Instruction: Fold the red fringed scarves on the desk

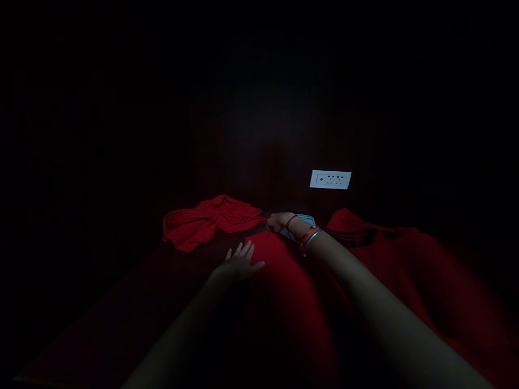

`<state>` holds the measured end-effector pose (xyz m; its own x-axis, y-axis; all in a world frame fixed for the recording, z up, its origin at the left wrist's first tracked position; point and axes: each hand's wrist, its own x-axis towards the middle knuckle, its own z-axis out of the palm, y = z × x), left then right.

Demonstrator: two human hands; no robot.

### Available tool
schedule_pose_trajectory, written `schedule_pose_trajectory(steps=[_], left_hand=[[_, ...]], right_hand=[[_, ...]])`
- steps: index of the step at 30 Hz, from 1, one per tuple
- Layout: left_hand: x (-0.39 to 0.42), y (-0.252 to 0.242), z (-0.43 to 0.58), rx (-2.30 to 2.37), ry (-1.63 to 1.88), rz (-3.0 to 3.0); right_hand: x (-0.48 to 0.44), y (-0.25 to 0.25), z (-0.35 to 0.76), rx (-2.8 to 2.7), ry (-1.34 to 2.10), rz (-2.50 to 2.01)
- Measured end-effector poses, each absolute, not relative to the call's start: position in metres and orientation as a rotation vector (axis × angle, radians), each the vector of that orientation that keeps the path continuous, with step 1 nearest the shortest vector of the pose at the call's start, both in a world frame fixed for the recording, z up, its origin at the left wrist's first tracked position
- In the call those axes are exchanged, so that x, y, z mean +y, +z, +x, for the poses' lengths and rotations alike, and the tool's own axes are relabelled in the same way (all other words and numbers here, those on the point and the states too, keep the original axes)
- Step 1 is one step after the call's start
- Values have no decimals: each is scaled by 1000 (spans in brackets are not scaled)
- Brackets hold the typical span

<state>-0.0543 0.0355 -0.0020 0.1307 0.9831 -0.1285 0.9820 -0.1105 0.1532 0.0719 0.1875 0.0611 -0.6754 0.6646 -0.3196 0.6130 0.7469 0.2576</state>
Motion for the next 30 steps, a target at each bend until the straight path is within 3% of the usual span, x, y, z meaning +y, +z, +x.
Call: schedule_pose_trajectory(steps=[15, 24, 30], left_hand=[[41, -12, -57, 1970, 44, 2214], [42, -13, -55, 2001, 31, 2204], [35, -1, -54, 1978, -23, 2159]], right_hand=[[198, 49, 84, 2709, 118, 1069], [146, 23, 98, 2890, 253, 1470], [110, -2, 108, 2811, -216, 1438]])
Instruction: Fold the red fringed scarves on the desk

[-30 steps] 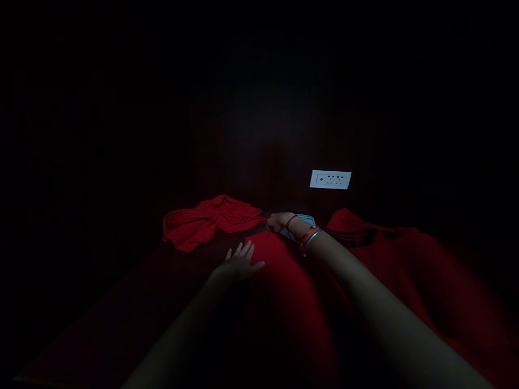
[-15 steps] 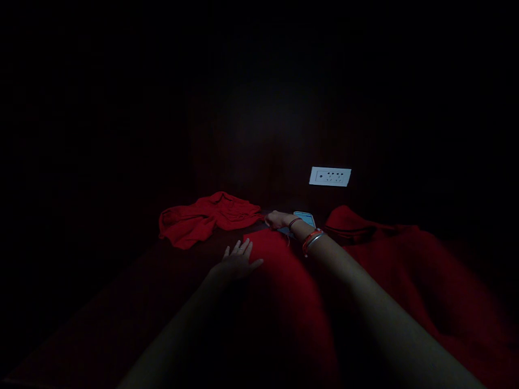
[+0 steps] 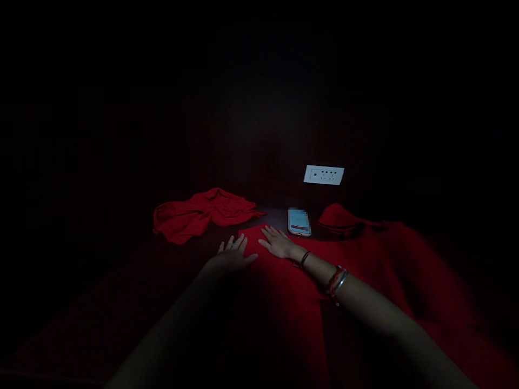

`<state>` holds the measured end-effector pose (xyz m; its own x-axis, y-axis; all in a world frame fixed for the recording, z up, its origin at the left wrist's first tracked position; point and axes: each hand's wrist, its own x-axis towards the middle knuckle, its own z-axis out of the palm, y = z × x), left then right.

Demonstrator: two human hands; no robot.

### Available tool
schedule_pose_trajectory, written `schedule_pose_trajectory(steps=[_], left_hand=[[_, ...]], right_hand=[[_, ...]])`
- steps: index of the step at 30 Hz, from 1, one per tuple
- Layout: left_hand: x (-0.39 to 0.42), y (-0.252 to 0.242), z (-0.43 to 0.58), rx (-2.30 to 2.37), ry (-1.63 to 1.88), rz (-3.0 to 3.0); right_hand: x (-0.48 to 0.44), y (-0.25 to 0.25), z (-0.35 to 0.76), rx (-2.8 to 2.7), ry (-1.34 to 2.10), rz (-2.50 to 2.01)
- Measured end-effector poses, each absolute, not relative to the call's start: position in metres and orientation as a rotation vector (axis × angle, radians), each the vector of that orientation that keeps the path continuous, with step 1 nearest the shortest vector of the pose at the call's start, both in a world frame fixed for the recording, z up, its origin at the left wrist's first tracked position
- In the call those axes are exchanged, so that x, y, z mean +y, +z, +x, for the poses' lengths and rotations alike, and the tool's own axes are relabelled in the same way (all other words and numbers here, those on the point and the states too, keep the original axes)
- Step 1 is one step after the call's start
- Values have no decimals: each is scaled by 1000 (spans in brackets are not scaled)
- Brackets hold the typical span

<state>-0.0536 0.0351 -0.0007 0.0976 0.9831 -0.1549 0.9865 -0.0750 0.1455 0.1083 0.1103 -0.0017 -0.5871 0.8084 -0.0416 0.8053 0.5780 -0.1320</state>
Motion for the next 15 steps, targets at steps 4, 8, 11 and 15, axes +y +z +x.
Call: schedule_pose_trajectory(steps=[4, 8, 11, 15], left_hand=[[29, 9, -52, 1968, -71, 2119], [27, 12, -51, 1974, -121, 2096], [29, 11, -51, 1966, -130, 2094], [31, 8, -52, 1988, -100, 2102]], right_hand=[[110, 1, 106, -2794, 294, -1550], [114, 6, 102, -2782, 315, -1622], [107, 9, 106, -2741, 276, -1605], [85, 8, 121, -2717, 211, -1583]])
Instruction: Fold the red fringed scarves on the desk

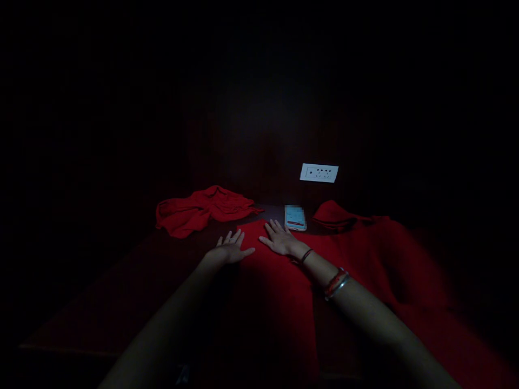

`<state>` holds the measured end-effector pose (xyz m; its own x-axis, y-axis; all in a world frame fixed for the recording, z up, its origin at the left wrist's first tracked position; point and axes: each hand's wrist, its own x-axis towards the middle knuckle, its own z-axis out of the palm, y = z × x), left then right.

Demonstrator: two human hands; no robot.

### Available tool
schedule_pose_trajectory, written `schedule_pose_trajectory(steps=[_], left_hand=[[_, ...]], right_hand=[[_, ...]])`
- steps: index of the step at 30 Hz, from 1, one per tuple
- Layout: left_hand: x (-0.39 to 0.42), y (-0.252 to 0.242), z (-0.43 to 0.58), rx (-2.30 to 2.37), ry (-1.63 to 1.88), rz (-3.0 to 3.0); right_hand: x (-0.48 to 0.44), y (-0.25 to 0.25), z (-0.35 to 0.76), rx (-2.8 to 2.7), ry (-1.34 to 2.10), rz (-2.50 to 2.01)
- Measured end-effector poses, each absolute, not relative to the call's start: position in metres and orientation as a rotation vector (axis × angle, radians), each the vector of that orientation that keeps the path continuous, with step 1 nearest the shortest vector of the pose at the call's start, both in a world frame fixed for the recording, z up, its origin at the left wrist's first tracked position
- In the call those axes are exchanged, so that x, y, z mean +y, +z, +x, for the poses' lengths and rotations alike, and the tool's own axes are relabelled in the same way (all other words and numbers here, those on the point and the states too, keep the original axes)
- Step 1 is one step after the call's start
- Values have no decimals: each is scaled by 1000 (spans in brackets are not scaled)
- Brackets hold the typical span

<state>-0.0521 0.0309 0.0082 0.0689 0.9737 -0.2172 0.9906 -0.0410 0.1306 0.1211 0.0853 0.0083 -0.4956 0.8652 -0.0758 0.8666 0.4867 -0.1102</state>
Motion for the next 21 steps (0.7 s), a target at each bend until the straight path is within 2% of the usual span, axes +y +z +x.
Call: schedule_pose_trajectory(steps=[10, 15, 18, 21], left_hand=[[28, 15, -52, 1973, -145, 2045], [24, 17, -49, 2000, -6, 2266], [18, 15, -39, 1810, 129, 2475], [13, 9, -28, 1674, 2, 2426]], right_hand=[[61, 5, 136, 2665, -187, 1658], [30, 6, 160, 2748, -218, 1702], [18, 0, 169, 2666, -291, 1738], [17, -2, 170, 2628, -298, 1729]])
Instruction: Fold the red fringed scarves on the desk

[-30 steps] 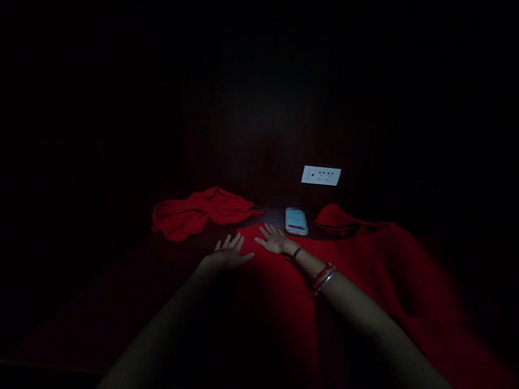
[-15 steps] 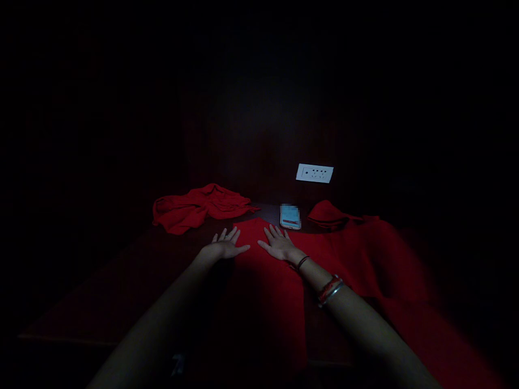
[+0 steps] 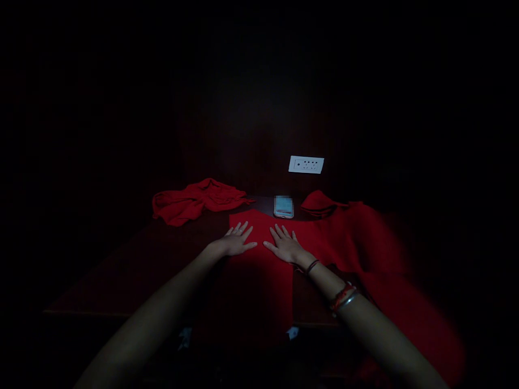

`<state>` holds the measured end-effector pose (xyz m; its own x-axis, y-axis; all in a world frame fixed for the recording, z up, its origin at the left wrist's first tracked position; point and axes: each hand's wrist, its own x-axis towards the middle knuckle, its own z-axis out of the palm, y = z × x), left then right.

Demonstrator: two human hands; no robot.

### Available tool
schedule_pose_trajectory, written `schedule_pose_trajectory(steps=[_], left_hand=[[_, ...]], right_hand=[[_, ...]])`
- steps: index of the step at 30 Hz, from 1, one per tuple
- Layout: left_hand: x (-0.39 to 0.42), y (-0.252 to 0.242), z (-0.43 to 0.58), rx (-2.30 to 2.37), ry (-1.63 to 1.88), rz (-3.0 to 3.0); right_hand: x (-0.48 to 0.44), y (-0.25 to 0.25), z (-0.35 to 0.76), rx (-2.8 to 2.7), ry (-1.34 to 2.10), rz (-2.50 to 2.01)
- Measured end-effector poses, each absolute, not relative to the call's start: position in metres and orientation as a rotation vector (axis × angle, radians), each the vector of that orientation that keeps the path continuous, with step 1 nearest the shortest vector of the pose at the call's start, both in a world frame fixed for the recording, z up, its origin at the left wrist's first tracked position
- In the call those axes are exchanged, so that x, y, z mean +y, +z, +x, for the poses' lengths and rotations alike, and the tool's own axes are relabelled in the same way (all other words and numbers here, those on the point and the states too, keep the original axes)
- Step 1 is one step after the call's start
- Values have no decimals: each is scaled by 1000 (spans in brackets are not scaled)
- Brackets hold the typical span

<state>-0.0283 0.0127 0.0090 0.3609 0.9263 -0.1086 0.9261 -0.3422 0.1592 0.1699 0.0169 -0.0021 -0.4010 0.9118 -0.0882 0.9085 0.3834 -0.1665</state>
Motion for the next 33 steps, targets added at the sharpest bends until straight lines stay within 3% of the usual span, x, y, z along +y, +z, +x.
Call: schedule_pose_trajectory(steps=[14, 20, 28, 33], left_hand=[[9, 7, -27, 1770, -71, 2366], [7, 9, -24, 1750, 203, 2601], [14, -5, -17, 1636, 168, 2638], [22, -11, -20, 1649, 24, 2590]], right_hand=[[14, 5, 192, -2619, 392, -1788], [10, 16, 202, -2484, 317, -1753], [11, 8, 172, -2620, 245, -1476], [14, 0, 169, -2683, 332, -1541]])
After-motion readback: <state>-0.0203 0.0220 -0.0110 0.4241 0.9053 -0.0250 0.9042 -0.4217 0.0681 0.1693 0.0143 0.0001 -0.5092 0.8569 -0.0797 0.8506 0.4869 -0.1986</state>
